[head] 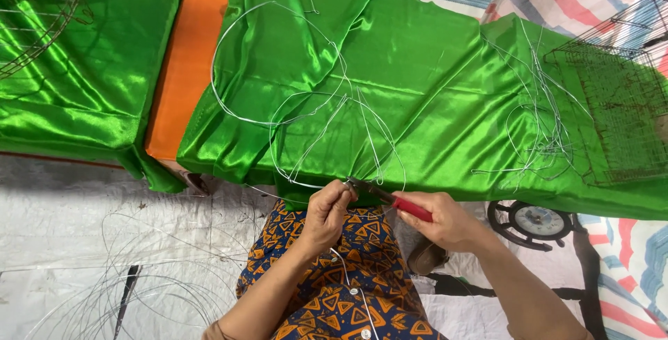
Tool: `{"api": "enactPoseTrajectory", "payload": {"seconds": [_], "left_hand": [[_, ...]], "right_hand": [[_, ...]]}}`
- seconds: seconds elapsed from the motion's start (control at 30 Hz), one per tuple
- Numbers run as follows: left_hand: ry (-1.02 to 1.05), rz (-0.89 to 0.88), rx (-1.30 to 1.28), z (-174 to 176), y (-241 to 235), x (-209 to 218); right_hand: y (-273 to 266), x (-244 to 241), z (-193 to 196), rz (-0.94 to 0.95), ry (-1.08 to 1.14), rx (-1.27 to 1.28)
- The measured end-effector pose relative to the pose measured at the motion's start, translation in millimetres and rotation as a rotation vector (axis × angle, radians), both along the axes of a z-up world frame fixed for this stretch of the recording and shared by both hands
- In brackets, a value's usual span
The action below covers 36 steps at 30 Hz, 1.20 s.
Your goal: The person bends and cuts thin metal wires to form circular and arched components for a bird cage.
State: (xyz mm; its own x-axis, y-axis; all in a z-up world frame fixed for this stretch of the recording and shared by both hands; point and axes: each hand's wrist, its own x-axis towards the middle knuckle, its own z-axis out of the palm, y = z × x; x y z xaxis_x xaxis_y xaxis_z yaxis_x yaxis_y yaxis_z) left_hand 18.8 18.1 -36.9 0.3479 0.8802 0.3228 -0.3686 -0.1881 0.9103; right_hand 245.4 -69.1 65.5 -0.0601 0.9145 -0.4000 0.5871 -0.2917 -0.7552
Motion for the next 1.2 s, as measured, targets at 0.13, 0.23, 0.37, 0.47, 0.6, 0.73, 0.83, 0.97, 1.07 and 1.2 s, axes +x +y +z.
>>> {"api": "enactPoseTrajectory", "payload": {"seconds": [0.13,0.23,0.37,0.47,0.6,0.73,0.83,0.97,1.07,1.2], "left_hand": [[0.003,-0.05,0.04,-15,2,-6],[0.043,-0.082,0.091,-15,4,-8],[0.061,-0.05,-0.051,-8,2,-6],[0.069,0.076,-0.14,5,-1,-4],[0.268,0.301,0.082,18,1,-2],[0.296,0.373,0.201,3,1,2],[0.326,0.355,0.223,3,0,-1],[0.355,0.269,0.229,-5,2,-8],[0.334,0.184,0.187,-1,3,-15],[0.249,-0.049,0.089,32,7,-28]], "right_hand": [[8,5,-4,-0.056,0.14,-0.225],[18,-5,6,-0.065,0.35,-0.337],[3,-5,-2,-0.028,0.153,-0.148],[3,-17,13,0.069,-0.082,0.072],[0,-11,-2,0.16,-0.317,0.207],[2,1,-16,0.206,-0.558,0.332],[7,3,-20,0.203,-0.569,0.41],[16,3,-26,0.169,-0.428,0.39],[22,5,-21,0.143,-0.16,0.255],[24,21,-29,0.151,0.168,0.036]]}}
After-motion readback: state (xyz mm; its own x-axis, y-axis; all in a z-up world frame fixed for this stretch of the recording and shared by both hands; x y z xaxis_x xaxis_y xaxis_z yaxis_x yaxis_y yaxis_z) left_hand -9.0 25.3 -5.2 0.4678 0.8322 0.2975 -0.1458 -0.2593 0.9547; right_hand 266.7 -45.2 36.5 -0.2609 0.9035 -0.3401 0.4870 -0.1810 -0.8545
